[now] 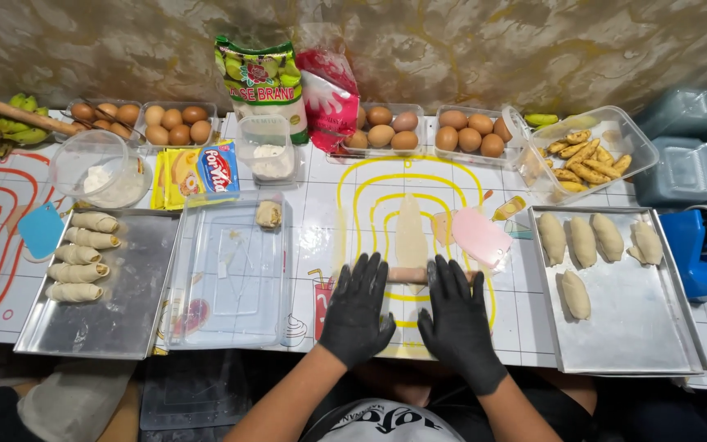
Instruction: The person rolls a piece of dough flat on a silicone mat using a wooden rolling pin. They then place a filling inside the flattened dough and roll it into a cylindrical shape.
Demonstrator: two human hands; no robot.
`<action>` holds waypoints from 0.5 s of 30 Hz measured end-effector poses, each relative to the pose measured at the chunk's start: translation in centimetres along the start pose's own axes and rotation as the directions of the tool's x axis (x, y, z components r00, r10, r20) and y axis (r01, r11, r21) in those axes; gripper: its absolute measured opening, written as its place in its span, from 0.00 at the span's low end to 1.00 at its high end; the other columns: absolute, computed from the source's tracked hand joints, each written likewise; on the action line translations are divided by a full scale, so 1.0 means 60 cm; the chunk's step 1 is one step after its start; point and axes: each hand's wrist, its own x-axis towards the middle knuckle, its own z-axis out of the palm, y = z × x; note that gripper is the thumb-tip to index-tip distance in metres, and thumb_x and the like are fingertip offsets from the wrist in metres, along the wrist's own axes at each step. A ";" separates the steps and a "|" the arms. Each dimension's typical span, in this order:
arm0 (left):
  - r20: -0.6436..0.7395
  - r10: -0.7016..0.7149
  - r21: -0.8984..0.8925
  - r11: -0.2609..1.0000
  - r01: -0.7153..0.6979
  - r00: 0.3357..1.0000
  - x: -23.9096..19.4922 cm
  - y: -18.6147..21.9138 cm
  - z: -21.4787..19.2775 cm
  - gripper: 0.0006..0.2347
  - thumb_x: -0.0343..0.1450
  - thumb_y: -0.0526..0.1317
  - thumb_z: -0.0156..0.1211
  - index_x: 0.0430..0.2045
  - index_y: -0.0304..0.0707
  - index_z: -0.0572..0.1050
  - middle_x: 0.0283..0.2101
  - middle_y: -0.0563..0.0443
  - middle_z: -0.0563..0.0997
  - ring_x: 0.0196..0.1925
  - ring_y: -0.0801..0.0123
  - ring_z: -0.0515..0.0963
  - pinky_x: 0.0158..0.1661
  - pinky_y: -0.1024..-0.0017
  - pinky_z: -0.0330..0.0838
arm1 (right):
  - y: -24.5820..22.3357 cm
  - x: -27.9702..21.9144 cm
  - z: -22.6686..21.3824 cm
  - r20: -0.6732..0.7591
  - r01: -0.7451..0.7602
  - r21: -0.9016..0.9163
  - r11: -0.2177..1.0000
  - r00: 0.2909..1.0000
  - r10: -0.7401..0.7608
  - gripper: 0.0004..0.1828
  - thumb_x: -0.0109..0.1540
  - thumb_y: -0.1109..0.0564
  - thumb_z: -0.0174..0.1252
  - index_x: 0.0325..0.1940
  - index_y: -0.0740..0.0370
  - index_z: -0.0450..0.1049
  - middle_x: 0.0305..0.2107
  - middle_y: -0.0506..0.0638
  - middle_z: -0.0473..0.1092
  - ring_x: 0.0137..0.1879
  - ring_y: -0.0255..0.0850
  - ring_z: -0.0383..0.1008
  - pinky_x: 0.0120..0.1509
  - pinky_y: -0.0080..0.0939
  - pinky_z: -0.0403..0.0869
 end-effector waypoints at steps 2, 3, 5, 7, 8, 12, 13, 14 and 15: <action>0.081 -0.051 0.011 0.999 0.050 0.995 0.053 -0.014 -0.004 0.39 0.64 0.52 0.52 0.71 0.32 0.51 0.75 0.33 0.53 0.77 0.45 0.49 0.72 0.49 0.39 | 0.016 0.049 0.002 0.006 -0.005 0.025 1.000 1.000 0.005 0.45 0.60 0.38 0.46 0.78 0.59 0.50 0.74 0.57 0.52 0.79 0.52 0.49 0.79 0.69 0.42; 0.165 -0.101 0.024 0.995 0.099 0.981 0.080 -0.022 -0.006 0.41 0.63 0.55 0.53 0.71 0.31 0.51 0.74 0.33 0.53 0.77 0.45 0.49 0.73 0.49 0.38 | 0.024 0.074 0.002 0.016 -0.012 0.053 0.999 1.000 0.011 0.45 0.61 0.38 0.45 0.79 0.58 0.50 0.73 0.56 0.53 0.79 0.52 0.49 0.79 0.69 0.41; 0.201 -0.122 0.048 0.992 0.115 0.972 0.105 -0.040 0.012 0.41 0.65 0.56 0.50 0.71 0.32 0.50 0.76 0.34 0.49 0.78 0.46 0.46 0.73 0.50 0.35 | 0.039 0.108 0.014 0.023 -0.002 0.042 0.999 1.000 0.001 0.44 0.61 0.38 0.44 0.78 0.58 0.52 0.75 0.54 0.51 0.80 0.51 0.47 0.80 0.69 0.40; 0.240 -0.142 0.072 0.989 0.129 0.960 0.104 -0.041 0.015 0.40 0.66 0.58 0.48 0.72 0.33 0.49 0.77 0.36 0.46 0.79 0.47 0.42 0.74 0.51 0.32 | 0.039 0.110 0.010 0.034 0.005 0.034 0.999 0.999 -0.006 0.43 0.61 0.37 0.43 0.78 0.57 0.54 0.76 0.53 0.49 0.81 0.50 0.45 0.80 0.69 0.38; 0.174 -0.107 0.076 0.993 0.095 0.979 0.091 -0.033 0.007 0.40 0.65 0.55 0.50 0.71 0.31 0.50 0.76 0.34 0.48 0.78 0.45 0.46 0.73 0.50 0.35 | 0.030 0.095 -0.001 0.021 0.004 0.036 0.999 1.000 -0.004 0.44 0.60 0.38 0.44 0.78 0.57 0.52 0.77 0.53 0.48 0.81 0.51 0.46 0.80 0.69 0.39; -0.083 0.079 -0.024 0.996 -0.081 0.993 0.001 -0.002 -0.005 0.38 0.61 0.44 0.56 0.68 0.25 0.55 0.74 0.31 0.55 0.76 0.40 0.51 0.72 0.47 0.43 | 0.014 0.000 0.026 -0.239 0.140 0.067 0.988 0.964 -0.120 0.46 0.59 0.43 0.48 0.78 0.64 0.48 0.76 0.61 0.46 0.79 0.57 0.47 0.80 0.67 0.42; -0.079 0.078 -0.027 0.996 -0.081 0.994 -0.016 0.003 -0.008 0.38 0.61 0.44 0.56 0.68 0.25 0.55 0.74 0.31 0.55 0.76 0.40 0.51 0.72 0.47 0.43 | 0.010 -0.016 0.032 -0.236 0.138 0.068 0.988 0.965 -0.119 0.46 0.59 0.43 0.48 0.78 0.64 0.48 0.76 0.61 0.46 0.79 0.57 0.47 0.80 0.67 0.42; -0.092 0.089 -0.065 0.993 -0.095 0.992 -0.030 0.007 -0.011 0.37 0.63 0.44 0.53 0.70 0.27 0.54 0.75 0.33 0.54 0.77 0.43 0.50 0.73 0.47 0.43 | 0.007 -0.030 0.035 -0.246 0.130 0.084 0.988 0.963 -0.106 0.48 0.57 0.44 0.49 0.78 0.64 0.48 0.76 0.59 0.46 0.80 0.56 0.45 0.81 0.65 0.41; -0.104 0.099 -0.104 0.988 -0.110 0.990 -0.045 0.013 -0.016 0.37 0.64 0.43 0.51 0.71 0.29 0.52 0.76 0.36 0.52 0.78 0.45 0.49 0.73 0.48 0.42 | 0.003 -0.046 0.038 -0.256 0.123 0.100 0.987 0.962 -0.094 0.49 0.55 0.45 0.51 0.78 0.64 0.48 0.76 0.58 0.46 0.81 0.56 0.43 0.82 0.64 0.40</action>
